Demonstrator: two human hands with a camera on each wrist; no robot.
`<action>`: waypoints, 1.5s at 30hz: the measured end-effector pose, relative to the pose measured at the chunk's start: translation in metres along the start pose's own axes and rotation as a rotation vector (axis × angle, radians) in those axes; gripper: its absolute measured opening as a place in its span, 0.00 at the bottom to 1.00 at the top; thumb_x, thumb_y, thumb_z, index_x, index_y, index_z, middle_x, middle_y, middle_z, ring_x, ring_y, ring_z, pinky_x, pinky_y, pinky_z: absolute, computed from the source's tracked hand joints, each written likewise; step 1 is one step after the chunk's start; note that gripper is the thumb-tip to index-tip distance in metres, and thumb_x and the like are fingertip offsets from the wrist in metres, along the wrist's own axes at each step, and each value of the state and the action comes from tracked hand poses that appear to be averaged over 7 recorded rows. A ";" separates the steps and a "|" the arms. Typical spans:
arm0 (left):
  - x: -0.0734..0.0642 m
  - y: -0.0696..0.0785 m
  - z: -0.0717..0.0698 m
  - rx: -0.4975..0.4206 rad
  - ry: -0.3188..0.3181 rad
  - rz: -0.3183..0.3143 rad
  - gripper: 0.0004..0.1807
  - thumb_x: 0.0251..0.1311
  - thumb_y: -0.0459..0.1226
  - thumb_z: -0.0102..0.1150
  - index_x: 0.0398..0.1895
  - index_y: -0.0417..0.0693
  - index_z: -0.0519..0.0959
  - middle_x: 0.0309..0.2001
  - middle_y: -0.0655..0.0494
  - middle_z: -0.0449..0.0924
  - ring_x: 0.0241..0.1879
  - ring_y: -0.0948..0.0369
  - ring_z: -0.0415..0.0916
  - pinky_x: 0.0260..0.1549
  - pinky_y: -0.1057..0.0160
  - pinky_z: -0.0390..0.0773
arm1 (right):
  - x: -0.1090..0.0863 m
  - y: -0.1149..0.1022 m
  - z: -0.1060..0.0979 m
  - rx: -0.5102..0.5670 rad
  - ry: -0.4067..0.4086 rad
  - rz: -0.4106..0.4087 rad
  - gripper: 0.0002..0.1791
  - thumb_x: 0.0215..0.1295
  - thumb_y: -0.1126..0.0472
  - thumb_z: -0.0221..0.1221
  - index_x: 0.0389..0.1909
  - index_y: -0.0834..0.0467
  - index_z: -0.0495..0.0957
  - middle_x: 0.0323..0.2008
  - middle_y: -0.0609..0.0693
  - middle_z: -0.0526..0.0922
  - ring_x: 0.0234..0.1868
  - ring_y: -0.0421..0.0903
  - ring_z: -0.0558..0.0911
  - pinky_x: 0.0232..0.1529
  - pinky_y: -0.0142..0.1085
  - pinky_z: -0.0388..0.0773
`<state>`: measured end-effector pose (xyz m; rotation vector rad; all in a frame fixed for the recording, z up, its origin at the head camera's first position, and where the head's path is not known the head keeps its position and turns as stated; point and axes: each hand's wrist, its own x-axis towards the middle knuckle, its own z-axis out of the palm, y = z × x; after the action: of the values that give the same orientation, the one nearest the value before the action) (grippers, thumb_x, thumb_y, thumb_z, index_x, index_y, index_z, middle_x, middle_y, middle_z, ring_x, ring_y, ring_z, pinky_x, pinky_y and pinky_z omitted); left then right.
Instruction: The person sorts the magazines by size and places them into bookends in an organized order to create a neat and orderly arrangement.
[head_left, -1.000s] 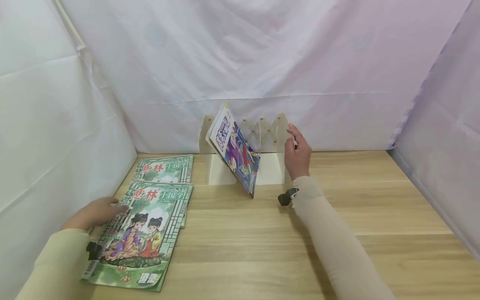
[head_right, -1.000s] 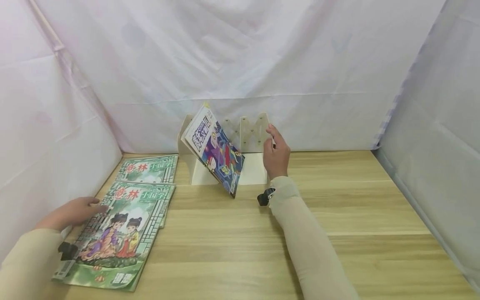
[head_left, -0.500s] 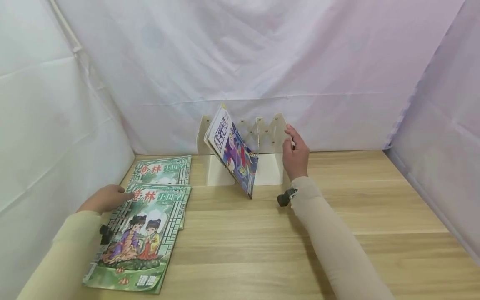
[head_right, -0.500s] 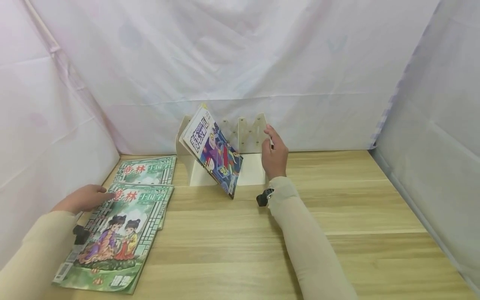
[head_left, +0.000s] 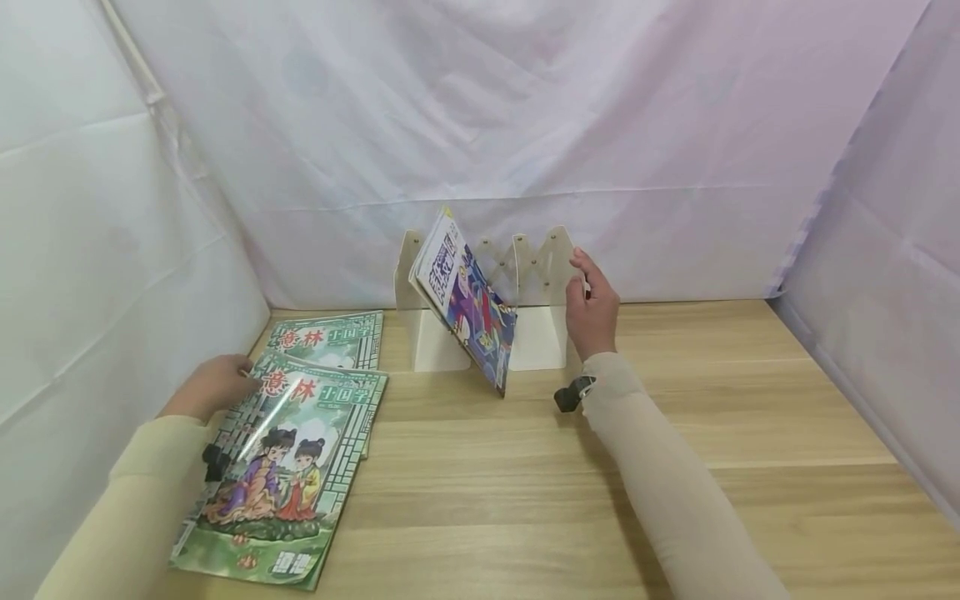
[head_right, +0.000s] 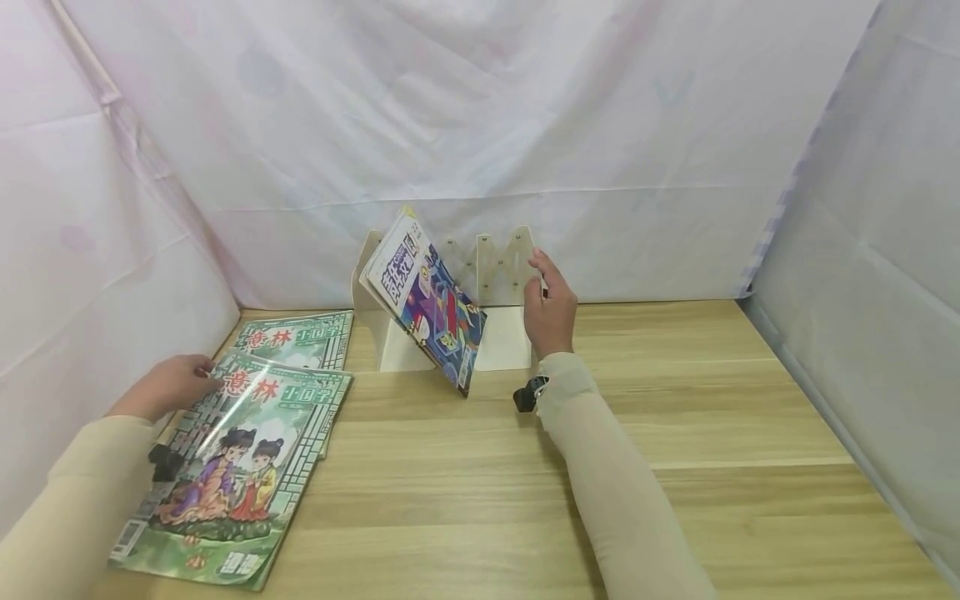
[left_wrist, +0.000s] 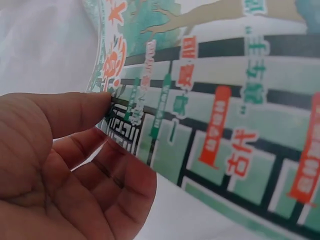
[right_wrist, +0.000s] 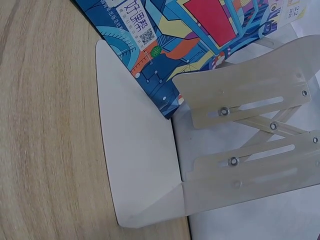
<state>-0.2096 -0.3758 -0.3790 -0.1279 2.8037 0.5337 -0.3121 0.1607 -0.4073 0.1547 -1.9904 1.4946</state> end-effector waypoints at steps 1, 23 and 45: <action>-0.001 0.002 -0.001 0.000 0.006 0.009 0.32 0.64 0.41 0.55 0.59 0.19 0.64 0.51 0.21 0.71 0.49 0.30 0.71 0.45 0.34 0.73 | 0.000 0.000 0.000 0.001 0.001 -0.001 0.18 0.73 0.63 0.48 0.58 0.61 0.79 0.63 0.33 0.74 0.66 0.31 0.69 0.50 0.36 0.75; -0.028 0.032 -0.024 0.085 0.108 0.198 0.27 0.60 0.30 0.52 0.60 0.20 0.64 0.45 0.24 0.76 0.45 0.31 0.74 0.43 0.34 0.74 | -0.001 0.000 -0.001 -0.003 0.001 -0.001 0.18 0.72 0.63 0.48 0.57 0.61 0.79 0.64 0.36 0.75 0.66 0.35 0.70 0.43 0.31 0.73; -0.084 0.056 -0.042 0.051 0.243 0.367 0.22 0.64 0.30 0.55 0.58 0.28 0.66 0.47 0.25 0.77 0.40 0.34 0.79 0.36 0.36 0.78 | -0.001 -0.001 -0.002 0.011 -0.017 -0.027 0.19 0.74 0.63 0.47 0.59 0.61 0.78 0.64 0.32 0.74 0.65 0.33 0.69 0.35 0.28 0.71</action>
<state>-0.1483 -0.3367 -0.2978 0.3632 3.0930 0.5580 -0.3103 0.1622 -0.4064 0.1988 -1.9865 1.4922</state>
